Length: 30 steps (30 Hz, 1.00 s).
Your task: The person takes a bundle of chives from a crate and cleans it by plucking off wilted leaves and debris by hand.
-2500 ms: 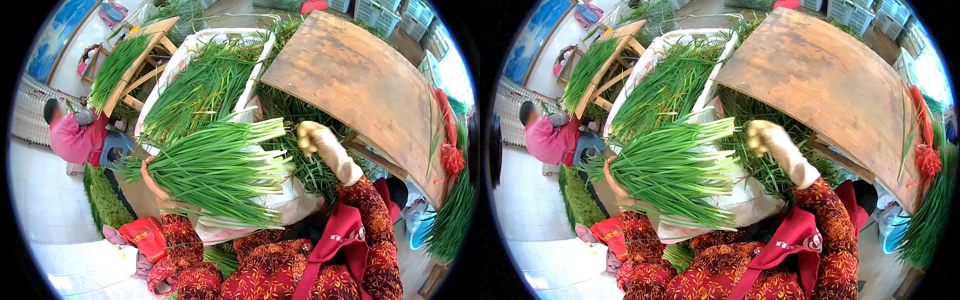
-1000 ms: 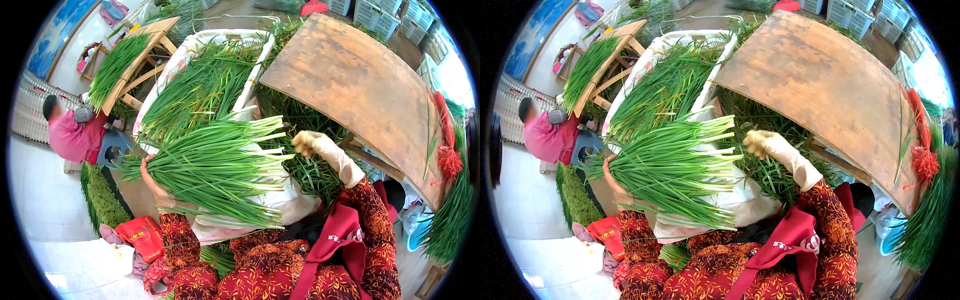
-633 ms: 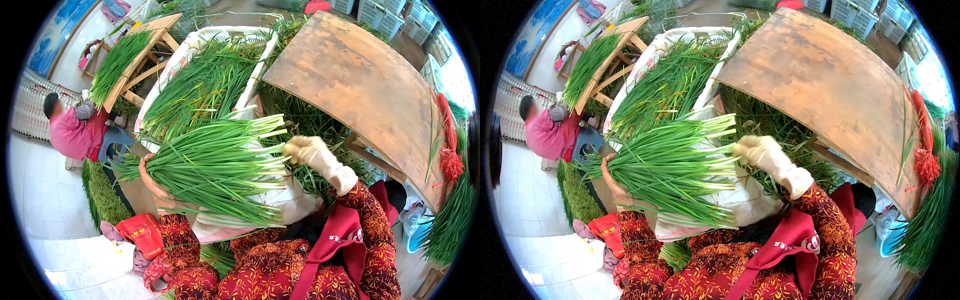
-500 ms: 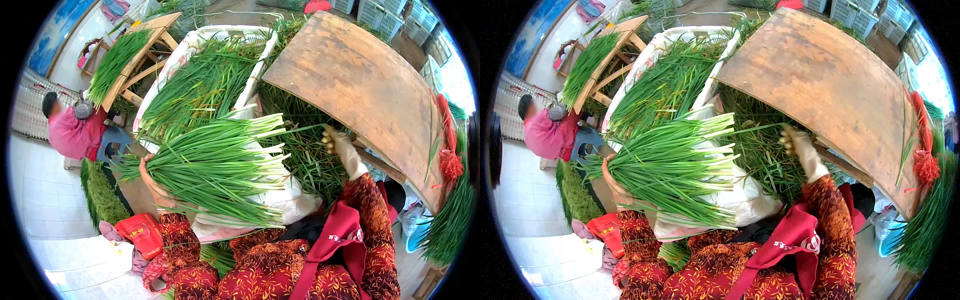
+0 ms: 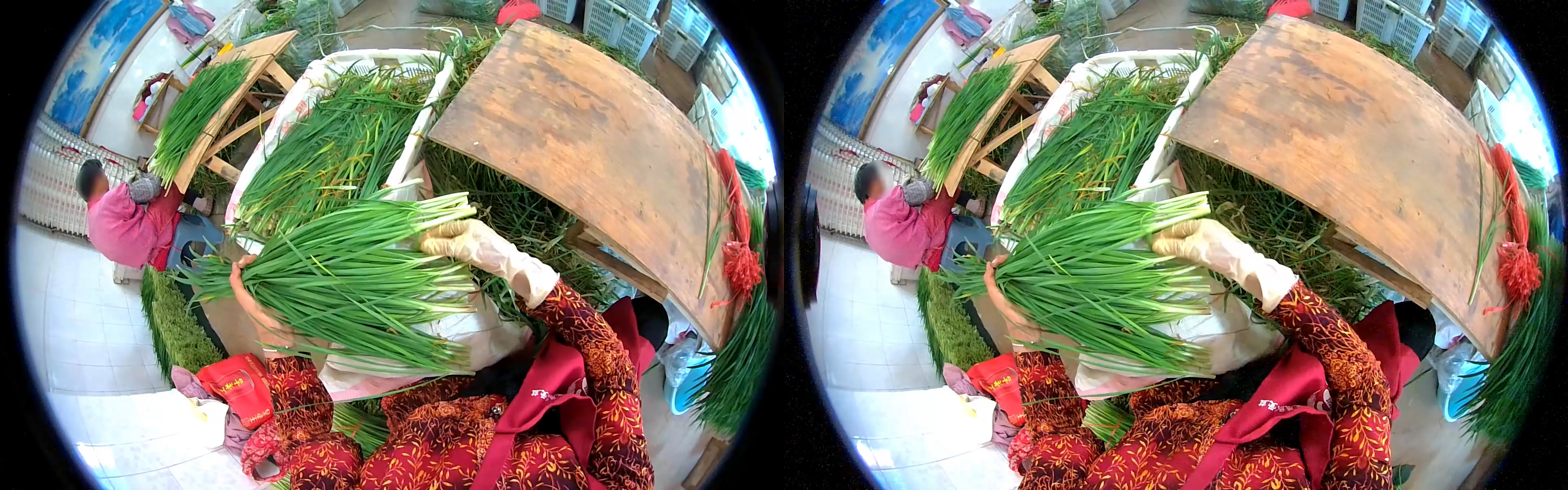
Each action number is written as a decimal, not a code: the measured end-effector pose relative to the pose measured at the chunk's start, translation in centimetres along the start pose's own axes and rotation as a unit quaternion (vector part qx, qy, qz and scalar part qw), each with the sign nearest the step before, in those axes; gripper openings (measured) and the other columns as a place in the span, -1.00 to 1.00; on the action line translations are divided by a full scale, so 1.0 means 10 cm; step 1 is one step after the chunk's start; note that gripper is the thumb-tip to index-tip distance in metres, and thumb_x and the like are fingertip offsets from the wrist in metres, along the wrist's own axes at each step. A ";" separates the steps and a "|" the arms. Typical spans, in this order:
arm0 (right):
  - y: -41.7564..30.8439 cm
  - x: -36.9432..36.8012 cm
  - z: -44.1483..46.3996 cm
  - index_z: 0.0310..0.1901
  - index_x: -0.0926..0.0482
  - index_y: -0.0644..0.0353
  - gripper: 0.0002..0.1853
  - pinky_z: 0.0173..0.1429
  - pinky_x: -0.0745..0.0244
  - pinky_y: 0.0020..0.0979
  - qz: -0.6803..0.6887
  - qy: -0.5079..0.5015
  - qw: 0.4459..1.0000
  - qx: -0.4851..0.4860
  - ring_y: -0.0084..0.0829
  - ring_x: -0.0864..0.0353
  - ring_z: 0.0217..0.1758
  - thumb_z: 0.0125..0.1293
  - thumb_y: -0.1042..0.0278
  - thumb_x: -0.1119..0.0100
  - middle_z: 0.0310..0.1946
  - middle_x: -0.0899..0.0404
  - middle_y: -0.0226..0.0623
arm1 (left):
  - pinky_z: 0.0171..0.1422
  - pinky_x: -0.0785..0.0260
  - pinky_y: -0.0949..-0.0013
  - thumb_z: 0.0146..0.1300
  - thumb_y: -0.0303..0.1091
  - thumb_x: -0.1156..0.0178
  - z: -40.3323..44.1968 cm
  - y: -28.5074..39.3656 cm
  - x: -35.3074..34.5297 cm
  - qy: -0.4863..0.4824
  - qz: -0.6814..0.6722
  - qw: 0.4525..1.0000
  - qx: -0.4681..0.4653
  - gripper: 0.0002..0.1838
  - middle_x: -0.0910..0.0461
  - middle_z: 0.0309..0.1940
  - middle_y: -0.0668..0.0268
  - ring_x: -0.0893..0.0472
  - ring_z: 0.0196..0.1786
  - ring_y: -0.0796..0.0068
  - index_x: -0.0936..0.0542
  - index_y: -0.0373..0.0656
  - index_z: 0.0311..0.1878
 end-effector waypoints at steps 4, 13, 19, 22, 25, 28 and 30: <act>0.06 0.41 -0.09 -0.39 -0.59 0.05 -0.81 -0.22 -0.36 -0.51 0.227 0.102 0.968 0.034 -0.60 -0.44 -0.45 0.28 0.19 -0.06 -0.53 -0.54 -0.46 | -0.06 -0.35 0.38 0.30 -0.11 0.02 -0.07 0.05 -0.18 -0.018 -0.024 0.999 0.011 -0.82 -0.44 -0.36 0.47 -0.47 -0.24 0.55 -0.46 0.05 -0.30; 0.85 0.68 -0.69 0.05 -0.45 0.28 -0.50 -0.14 -0.44 -0.46 0.151 0.084 0.977 -0.121 -0.49 -0.48 -0.29 0.26 0.01 -0.11 -0.19 -0.54 -0.32 | -0.02 -0.34 0.36 0.32 -0.07 0.05 -0.11 0.01 0.02 0.037 0.088 0.994 -0.049 -0.77 -0.43 -0.28 0.44 -0.46 -0.17 0.49 -0.45 0.00 -0.25; 0.24 -0.05 -0.25 0.04 -0.51 0.22 -0.56 -0.02 -0.42 -0.46 0.176 -0.038 0.983 0.044 -0.53 -0.51 -0.11 0.22 0.12 -0.22 -0.08 -0.58 -0.33 | -0.11 -0.39 0.31 0.30 -0.05 0.04 -0.08 -0.08 -0.07 0.037 0.047 0.997 -0.038 -0.81 -0.48 -0.31 0.42 -0.49 -0.20 0.45 -0.45 0.13 -0.33; 0.20 0.04 -0.15 0.04 -0.52 0.21 -0.59 -0.05 -0.39 -0.52 0.262 -0.037 0.964 0.005 -0.58 -0.51 -0.15 0.23 0.18 -0.21 -0.12 -0.60 -0.37 | -0.11 -0.38 0.33 0.30 -0.05 0.03 -0.09 -0.10 -0.14 0.062 0.053 0.997 -0.016 -0.80 -0.47 -0.34 0.45 -0.48 -0.22 0.46 -0.45 0.12 -0.34; 0.21 0.09 -0.14 -0.02 -0.54 0.21 -0.64 -0.15 -0.37 -0.54 0.259 -0.002 0.965 0.029 -0.60 -0.49 -0.23 0.24 0.16 -0.20 -0.20 -0.60 -0.41 | -0.11 -0.38 0.36 0.31 -0.07 0.04 -0.01 -0.05 -0.13 0.083 0.094 0.990 -0.064 -0.80 -0.46 -0.37 0.47 -0.48 -0.26 0.47 -0.46 0.11 -0.35; 0.39 0.09 -0.15 -0.01 -0.50 0.24 -0.60 -0.19 -0.42 -0.53 0.287 -0.002 0.958 -0.029 -0.57 -0.53 -0.24 0.26 0.10 -0.15 -0.20 -0.60 -0.37 | -0.10 -0.36 0.37 0.31 -0.08 0.04 0.07 -0.10 -0.12 0.060 0.087 0.993 -0.050 -0.81 -0.46 -0.36 0.47 -0.48 -0.25 0.48 -0.46 0.10 -0.34; 0.34 0.09 -0.18 0.00 -0.50 0.24 -0.60 -0.12 -0.44 -0.50 0.382 -0.023 0.924 -0.004 -0.53 -0.55 -0.21 0.28 0.10 -0.12 -0.20 -0.59 -0.36 | -0.02 -0.36 0.34 0.33 -0.08 0.07 0.06 -0.11 -0.21 -0.041 0.061 0.996 -0.058 -0.77 -0.45 -0.25 0.38 -0.48 -0.16 0.44 -0.43 0.00 -0.21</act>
Point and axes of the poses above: each hand's wrist, its own z-axis towards the middle knuckle, its own x-axis out of the back of the hand, y = z × x, the point moved 9 cm from there along z, towards the middle knuckle
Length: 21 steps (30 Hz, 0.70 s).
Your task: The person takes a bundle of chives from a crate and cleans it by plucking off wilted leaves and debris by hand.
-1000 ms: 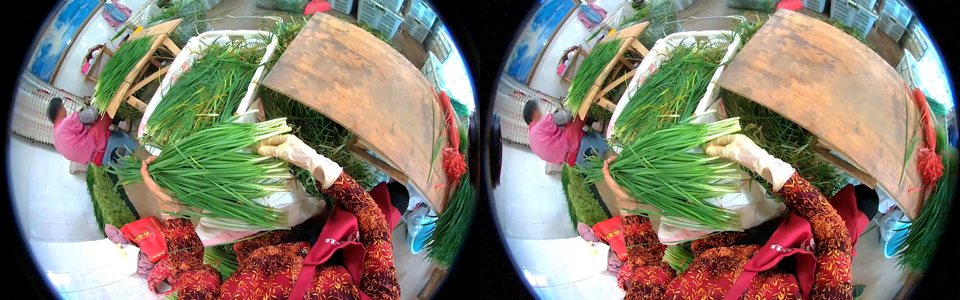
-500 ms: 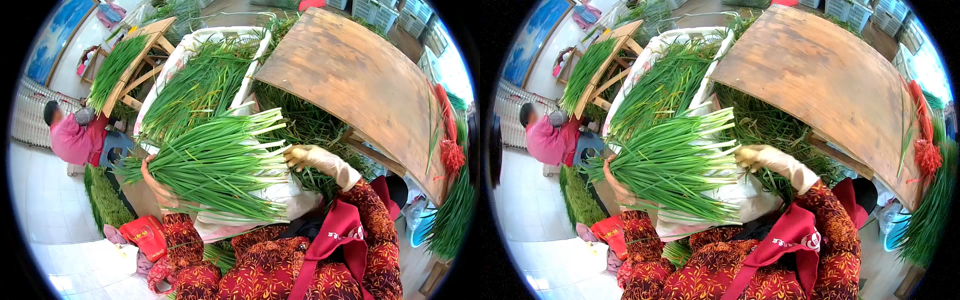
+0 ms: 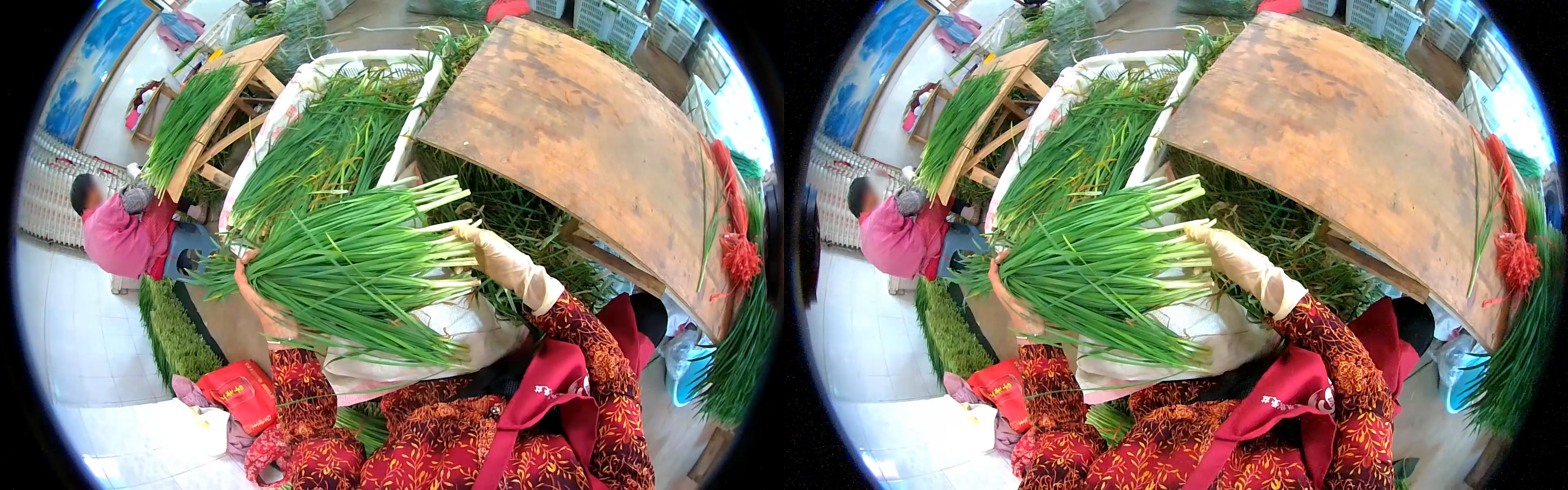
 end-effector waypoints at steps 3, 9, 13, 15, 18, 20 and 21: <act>0.12 0.10 0.08 0.01 -0.48 0.24 -0.63 -0.05 -0.45 -0.45 -0.044 0.010 0.997 -0.057 -0.50 -0.55 -0.17 0.27 0.18 -0.14 -0.18 -0.59 -0.35 | 0.14 -0.36 0.29 0.35 -0.12 0.10 0.11 -0.01 0.29 -0.022 0.009 1.000 -0.015 -0.63 -0.38 0.01 0.21 -0.45 0.05 0.35 -0.35 -0.19 0.05; 0.13 0.13 0.18 0.00 -0.50 0.27 -0.66 -0.04 -0.47 -0.44 -0.066 0.019 0.997 -0.035 -0.51 -0.57 -0.18 0.21 0.33 -0.22 -0.15 -0.60 -0.33 | 0.13 -0.32 0.35 0.34 -0.21 0.06 0.02 0.05 0.16 -0.051 -0.098 0.994 -0.024 -0.79 -0.46 -0.21 0.35 -0.48 -0.07 0.47 -0.43 -0.10 -0.11; 0.14 0.02 0.09 -0.04 -0.55 0.25 -0.69 -0.06 -0.44 -0.49 -0.060 0.023 0.997 -0.048 -0.55 -0.55 -0.21 0.22 0.30 -0.20 -0.20 -0.62 -0.36 | 0.10 -0.31 0.39 0.34 -0.21 0.05 -0.09 0.08 -0.08 -0.048 -0.146 0.988 0.011 -0.85 -0.47 -0.31 0.44 -0.47 -0.13 0.56 -0.45 -0.02 -0.24; 0.12 -0.03 0.07 -0.05 -0.56 0.25 -0.70 -0.07 -0.43 -0.50 -0.078 0.010 0.996 -0.038 -0.57 -0.54 -0.22 0.22 0.31 -0.19 -0.21 -0.62 -0.37 | 0.11 -0.30 0.40 0.34 -0.21 0.05 -0.04 0.09 0.01 -0.060 -0.155 0.986 0.010 -0.85 -0.46 -0.32 0.46 -0.47 -0.14 0.56 -0.45 -0.02 -0.24; 0.14 0.01 0.06 -0.03 -0.55 0.26 -0.68 -0.06 -0.42 -0.51 -0.094 0.013 0.994 -0.048 -0.58 -0.53 -0.21 0.22 0.31 -0.18 -0.19 -0.61 -0.37 | 0.08 -0.30 0.41 0.31 -0.26 0.01 0.09 0.02 0.25 -0.049 -0.248 0.967 0.008 -0.90 -0.45 -0.33 0.48 -0.46 -0.16 0.58 -0.43 -0.03 -0.27; 0.13 -0.01 0.03 -0.02 -0.55 0.27 -0.67 -0.03 -0.40 -0.52 -0.098 0.007 0.995 -0.034 -0.58 -0.52 -0.19 0.22 0.30 -0.18 -0.19 -0.61 -0.36 | 0.06 -0.32 0.39 0.31 -0.25 0.02 0.10 -0.01 0.35 -0.040 -0.267 0.963 0.015 -0.90 -0.45 -0.33 0.49 -0.47 -0.17 0.55 -0.43 -0.02 -0.28; 0.11 -0.01 0.01 -0.02 -0.55 0.28 -0.66 -0.02 -0.39 -0.52 -0.100 0.004 0.995 -0.028 -0.59 -0.51 -0.18 0.21 0.29 -0.18 -0.19 -0.61 -0.36 | 0.06 -0.33 0.37 0.33 -0.21 0.04 0.00 0.02 0.18 -0.039 -0.241 0.969 0.024 -0.87 -0.46 -0.34 0.49 -0.48 -0.17 0.52 -0.44 0.00 -0.28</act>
Point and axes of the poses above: each hand's wrist, its own z-axis towards the middle knuckle, its own x-axis out of the back of the hand, y = z × x, the point moved 9 cm from there along z, towards the middle knuckle
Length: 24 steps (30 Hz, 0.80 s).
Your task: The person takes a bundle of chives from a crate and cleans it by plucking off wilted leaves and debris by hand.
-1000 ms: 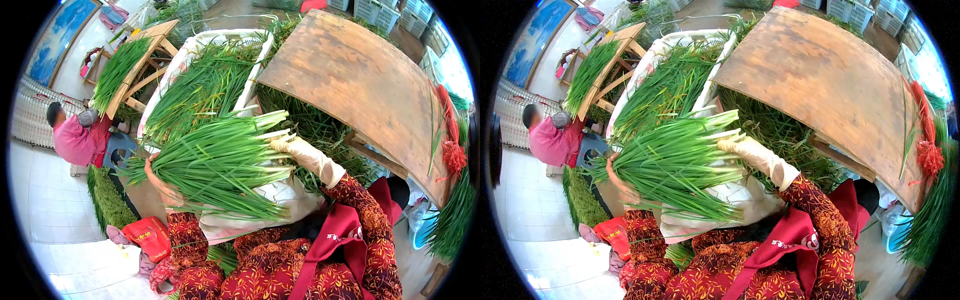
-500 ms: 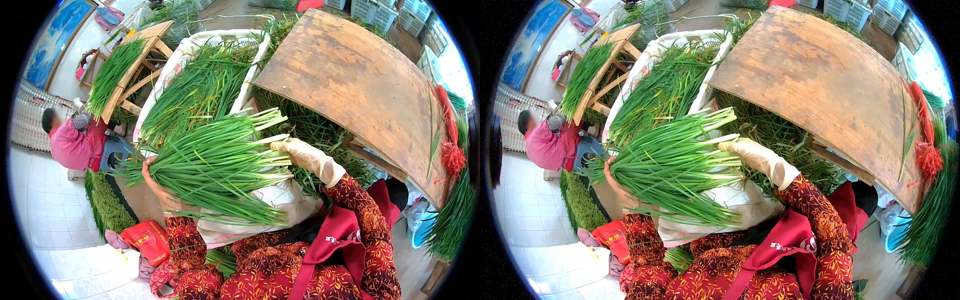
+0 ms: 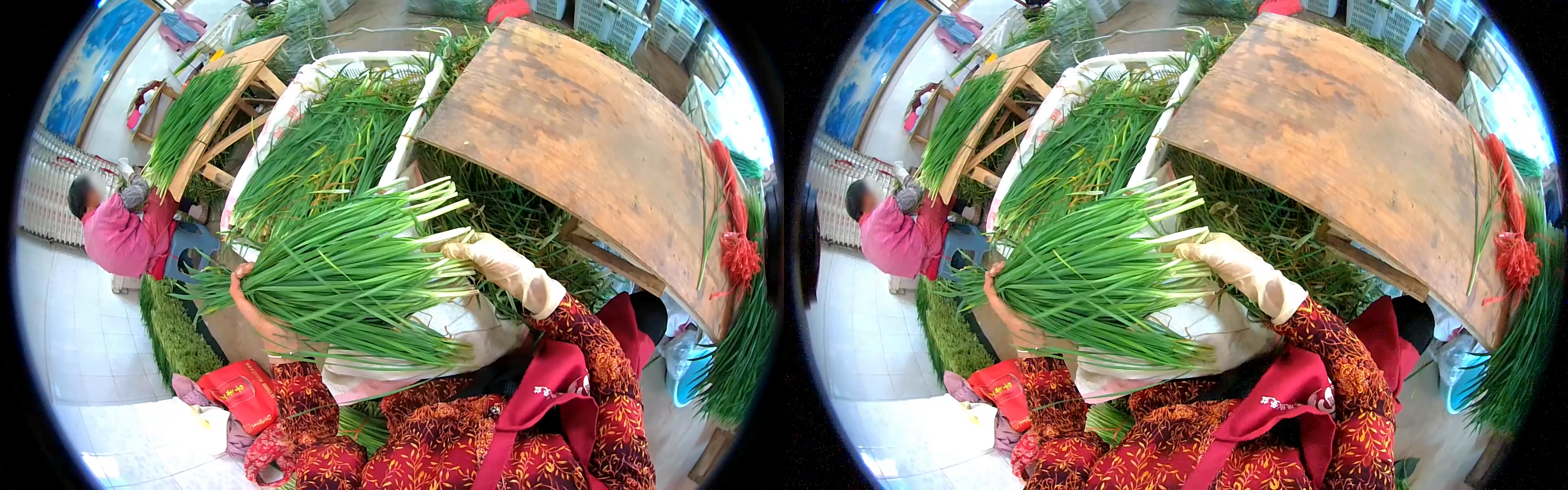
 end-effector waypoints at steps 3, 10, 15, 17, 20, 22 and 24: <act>-0.05 0.10 -0.14 0.01 -0.51 0.37 -0.57 0.09 -0.36 -0.50 -0.014 0.016 1.000 0.011 -0.56 -0.52 -0.11 0.21 0.21 -0.22 -0.15 -0.60 -0.32 | 0.00 -0.38 0.31 0.34 -0.15 0.08 -0.07 -0.09 -0.08 0.014 0.037 0.999 0.035 -0.82 -0.48 -0.36 0.49 -0.51 -0.19 0.45 -0.46 0.06 -0.31; 0.04 0.46 -0.23 -0.09 -0.58 0.28 -0.67 -0.05 -0.39 -0.50 -0.006 0.116 0.993 0.018 -0.55 -0.49 -0.24 0.29 0.16 -0.11 -0.31 -0.58 -0.40 | -0.01 -0.39 0.28 0.36 -0.14 0.10 -0.12 -0.17 -0.13 0.021 0.036 0.997 0.070 -0.80 -0.50 -0.34 0.49 -0.51 -0.19 0.44 -0.47 0.06 -0.31; -0.04 0.41 -0.23 -0.20 -0.60 0.22 -0.70 -0.19 -0.35 -0.58 -0.007 0.091 0.995 0.031 -0.63 -0.42 -0.39 0.32 0.13 -0.07 -0.50 -0.48 -0.51 | 0.10 -0.31 0.36 0.38 -0.19 0.12 -0.16 -0.11 -0.13 -0.005 0.100 0.995 0.023 -0.80 -0.47 -0.27 0.48 -0.48 -0.11 0.50 -0.45 -0.03 -0.24; -0.03 0.38 -0.21 -0.22 -0.59 0.20 -0.72 -0.23 -0.32 -0.59 0.012 0.074 0.997 0.032 -0.65 -0.39 -0.43 0.32 0.14 -0.08 -0.56 -0.44 -0.53 | 0.11 -0.30 0.37 0.38 -0.19 0.13 -0.15 -0.14 -0.13 -0.035 0.068 0.996 0.054 -0.79 -0.46 -0.27 0.48 -0.47 -0.11 0.51 -0.45 -0.03 -0.24; -0.06 0.43 -0.20 -0.26 -0.56 0.19 -0.73 -0.33 -0.34 -0.57 -0.002 0.080 0.995 0.063 -0.65 -0.40 -0.51 0.34 0.14 -0.05 -0.60 -0.46 -0.48 | 0.08 -0.32 0.36 0.38 -0.16 0.13 -0.07 -0.13 0.02 -0.043 0.030 0.996 0.077 -0.79 -0.46 -0.29 0.47 -0.48 -0.14 0.51 -0.45 0.00 -0.25; -0.27 0.50 -0.37 -0.27 -0.55 0.19 -0.73 -0.37 -0.38 -0.55 -0.038 0.148 0.984 0.086 -0.63 -0.42 -0.55 0.36 0.15 -0.02 -0.61 -0.48 -0.44 | 0.05 -0.34 0.35 0.38 -0.15 0.13 -0.10 -0.17 -0.09 -0.047 0.039 0.994 0.085 -0.79 -0.46 -0.30 0.47 -0.48 -0.16 0.50 -0.45 0.01 -0.25; -0.33 0.85 -0.53 -0.31 -0.53 0.19 -0.72 -0.42 -0.46 -0.51 -0.006 0.232 0.963 0.140 -0.57 -0.46 -0.60 0.38 0.16 0.03 -0.60 -0.53 -0.39 | 0.01 -0.36 0.34 0.38 -0.14 0.12 -0.13 -0.15 -0.05 -0.018 0.085 0.993 0.082 -0.79 -0.47 -0.30 0.46 -0.48 -0.17 0.50 -0.45 0.02 -0.27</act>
Point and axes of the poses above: each hand's wrist, its own z-axis towards the middle knuckle, its own x-axis out of the back of the hand, y = z × x, the point moved 9 cm from there along z, towards the middle knuckle
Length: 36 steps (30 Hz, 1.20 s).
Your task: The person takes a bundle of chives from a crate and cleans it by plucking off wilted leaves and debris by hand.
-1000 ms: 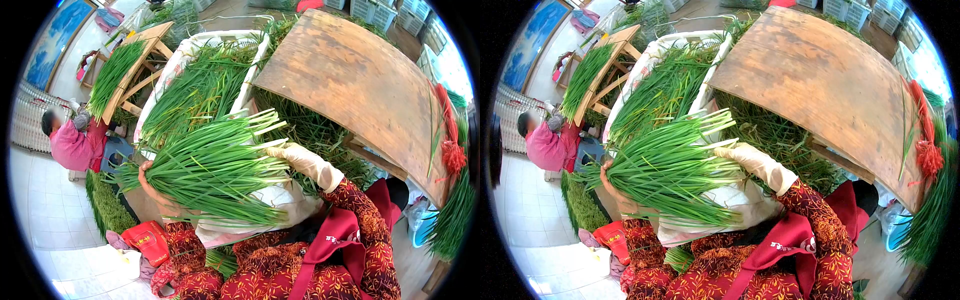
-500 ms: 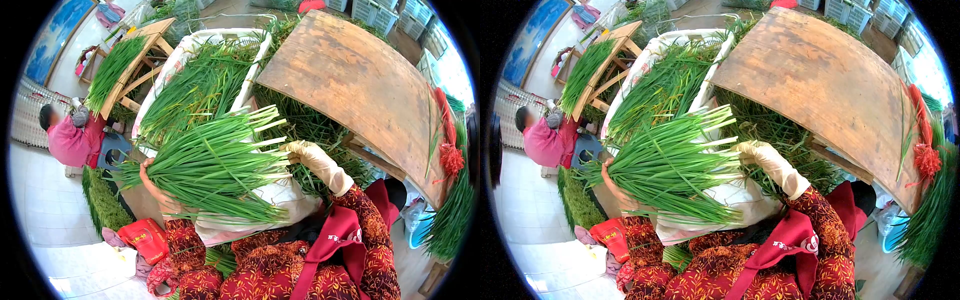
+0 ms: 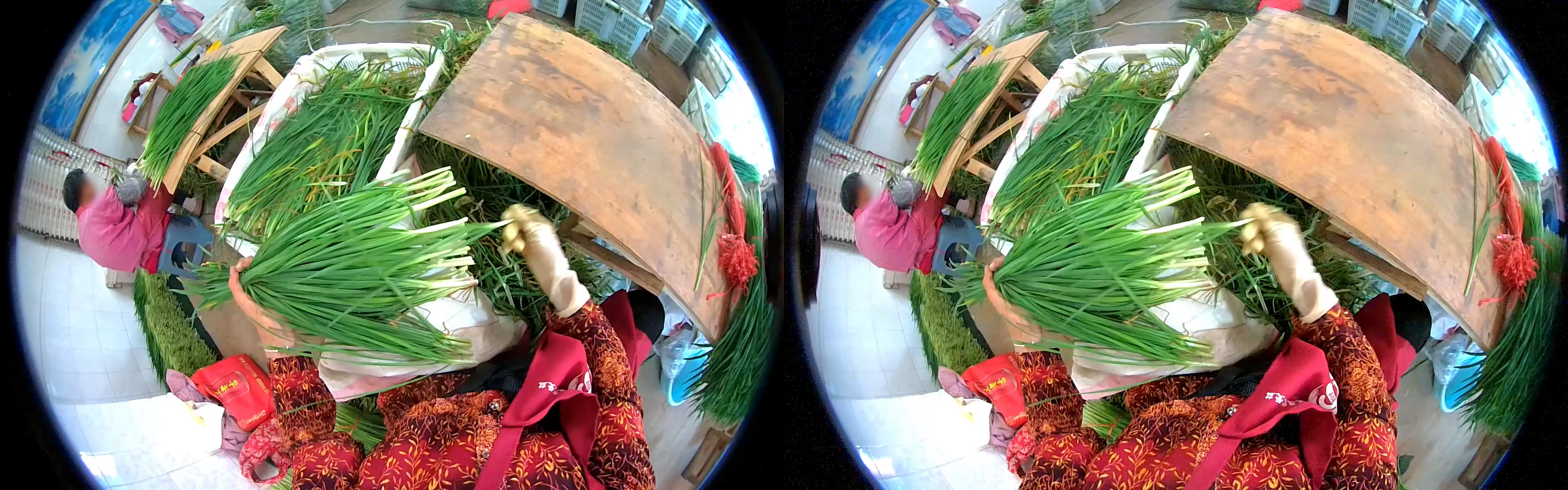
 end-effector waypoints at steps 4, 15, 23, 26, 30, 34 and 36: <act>0.32 0.94 -0.04 -0.01 -0.44 0.22 -0.72 -0.10 -0.47 -0.40 0.070 0.160 0.983 0.058 -0.37 -0.54 -0.16 0.35 0.25 0.01 -0.14 -0.53 -0.16 | -0.02 -0.39 0.33 0.37 -0.14 0.11 -0.01 0.03 0.08 0.034 0.043 0.998 -0.025 -0.80 -0.46 -0.28 0.42 -0.48 -0.16 0.49 -0.44 0.01 -0.25; -0.59 -0.70 -0.28 -0.20 -0.62 0.23 -0.71 0.01 -0.44 -0.31 -0.440 -0.080 0.867 0.221 -0.15 -0.56 -0.11 0.24 0.17 -0.11 -0.18 -0.58 -0.10 | 0.08 -0.35 0.32 0.36 -0.11 0.11 -0.10 0.25 0.01 0.091 0.251 0.945 -0.190 -0.77 -0.42 -0.23 0.39 -0.47 -0.09 0.47 -0.41 -0.05 -0.20; -0.07 -1.04 -0.02 -0.14 -0.63 0.19 -0.67 -0.12 -0.44 -0.46 -0.320 -0.150 0.935 -0.014 -0.46 -0.59 -0.26 0.18 0.12 -0.24 -0.31 -0.66 -0.25 | 0.01 -0.33 0.39 0.33 -0.11 0.06 -0.06 0.12 -0.12 0.080 0.043 0.993 -0.073 -0.80 -0.42 -0.33 0.47 -0.45 -0.18 0.54 -0.42 0.02 -0.30; -0.05 -1.01 -0.01 -0.12 -0.62 0.20 -0.68 -0.12 -0.44 -0.48 -0.308 -0.140 0.941 -0.002 -0.47 -0.58 -0.26 0.17 0.18 -0.26 -0.32 -0.65 -0.28 | -0.01 -0.33 0.41 0.33 -0.11 0.07 -0.01 0.12 0.01 0.106 0.022 0.991 -0.075 -0.81 -0.42 -0.34 0.47 -0.45 -0.20 0.55 -0.42 0.04 -0.31; -0.13 -0.71 0.00 -0.12 -0.60 0.23 -0.65 -0.09 -0.44 -0.45 -0.327 -0.048 0.944 0.009 -0.44 -0.58 -0.24 0.16 0.15 -0.24 -0.33 -0.65 -0.28 | -0.03 -0.34 0.41 0.33 -0.11 0.07 -0.01 0.10 0.07 0.107 0.043 0.991 -0.068 -0.81 -0.42 -0.33 0.46 -0.45 -0.20 0.54 -0.41 0.05 -0.30; 0.65 0.97 0.33 -0.11 -0.54 0.21 -0.46 -0.10 -0.51 -0.34 -0.064 0.141 0.983 -0.097 -0.52 -0.58 -0.31 0.28 -0.19 0.02 -0.25 -0.65 -0.24 | -0.02 -0.36 0.37 0.34 -0.10 0.08 -0.03 0.07 0.15 0.074 0.056 0.995 -0.042 -0.81 -0.43 -0.31 0.45 -0.47 -0.18 0.52 -0.41 0.06 -0.29; 1.02 1.09 0.25 0.08 -0.43 0.33 -0.16 0.04 -0.48 -0.24 -0.071 0.027 0.975 -0.210 -0.30 -0.55 -0.06 0.23 -0.44 0.25 -0.06 -0.56 -0.06 | -0.01 -0.38 0.37 0.35 -0.09 0.10 -0.02 0.07 0.20 0.087 0.059 0.993 -0.058 -0.79 -0.44 -0.29 0.42 -0.48 -0.16 0.51 -0.41 0.03 -0.27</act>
Point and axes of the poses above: each hand's wrist, its own z-axis towards the middle knuckle, its own x-axis out of the back of the hand, y = z × x, the point moved 9 cm from there along z, towards the middle knuckle
